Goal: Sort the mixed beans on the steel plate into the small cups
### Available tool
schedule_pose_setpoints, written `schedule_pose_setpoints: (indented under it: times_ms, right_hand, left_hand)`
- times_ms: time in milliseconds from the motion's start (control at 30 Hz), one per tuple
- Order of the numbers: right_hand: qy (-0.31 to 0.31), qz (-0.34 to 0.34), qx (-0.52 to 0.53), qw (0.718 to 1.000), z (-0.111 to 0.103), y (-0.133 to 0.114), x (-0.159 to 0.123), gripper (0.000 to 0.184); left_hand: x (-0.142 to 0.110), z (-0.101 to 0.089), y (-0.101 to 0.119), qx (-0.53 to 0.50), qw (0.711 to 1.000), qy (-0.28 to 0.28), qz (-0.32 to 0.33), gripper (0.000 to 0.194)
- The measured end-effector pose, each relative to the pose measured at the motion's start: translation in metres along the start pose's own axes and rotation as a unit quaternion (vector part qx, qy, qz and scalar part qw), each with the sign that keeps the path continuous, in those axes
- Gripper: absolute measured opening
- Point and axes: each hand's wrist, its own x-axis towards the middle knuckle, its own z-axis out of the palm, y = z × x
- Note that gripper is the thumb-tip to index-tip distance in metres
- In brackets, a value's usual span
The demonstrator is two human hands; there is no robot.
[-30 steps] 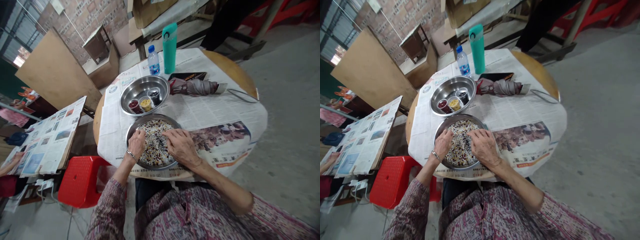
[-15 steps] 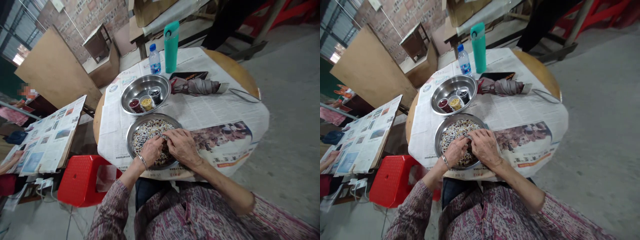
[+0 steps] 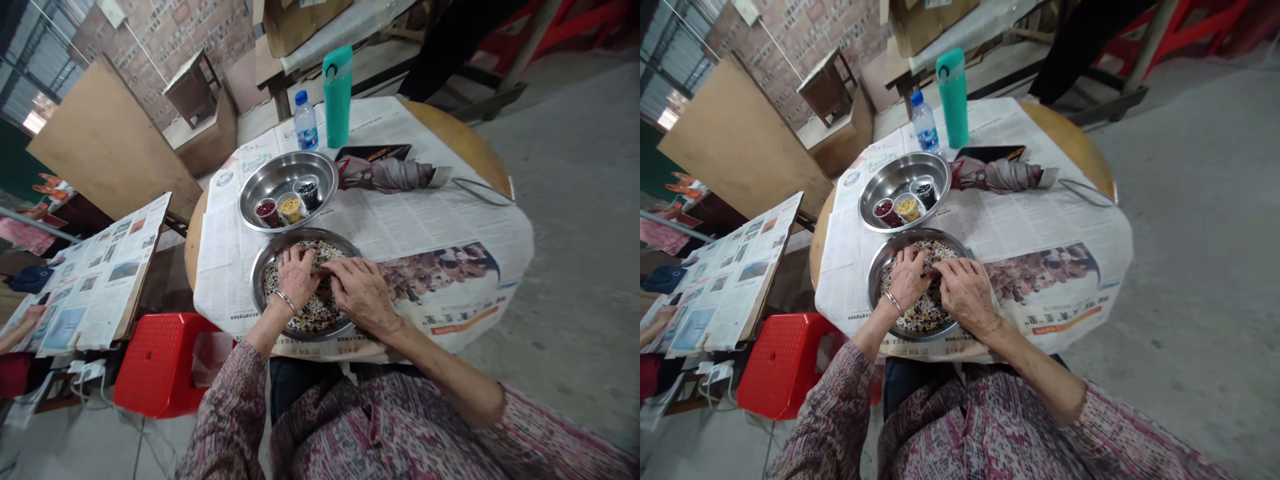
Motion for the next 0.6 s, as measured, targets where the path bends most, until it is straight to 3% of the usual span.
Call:
schedule_pose_setpoints:
  times_ms: [167,433,600]
  right_hand:
    - [0.03,0.005,0.0,1.0,0.001,0.0,0.001,0.021]
    - [0.006,0.0,0.007,1.0,0.002,0.001,0.0,0.021]
    - [-0.01,0.001,0.01,1.0,0.002,0.001,-0.001,0.019]
  left_hand:
    - [-0.008,0.008,0.001,-0.047,0.995,-0.026,0.081,0.033]
    - [-0.02,0.007,-0.003,-0.065,0.989,-0.041,0.125,0.014]
    - [-0.026,0.005,-0.013,-0.069,0.987,-0.04,0.138,0.03]
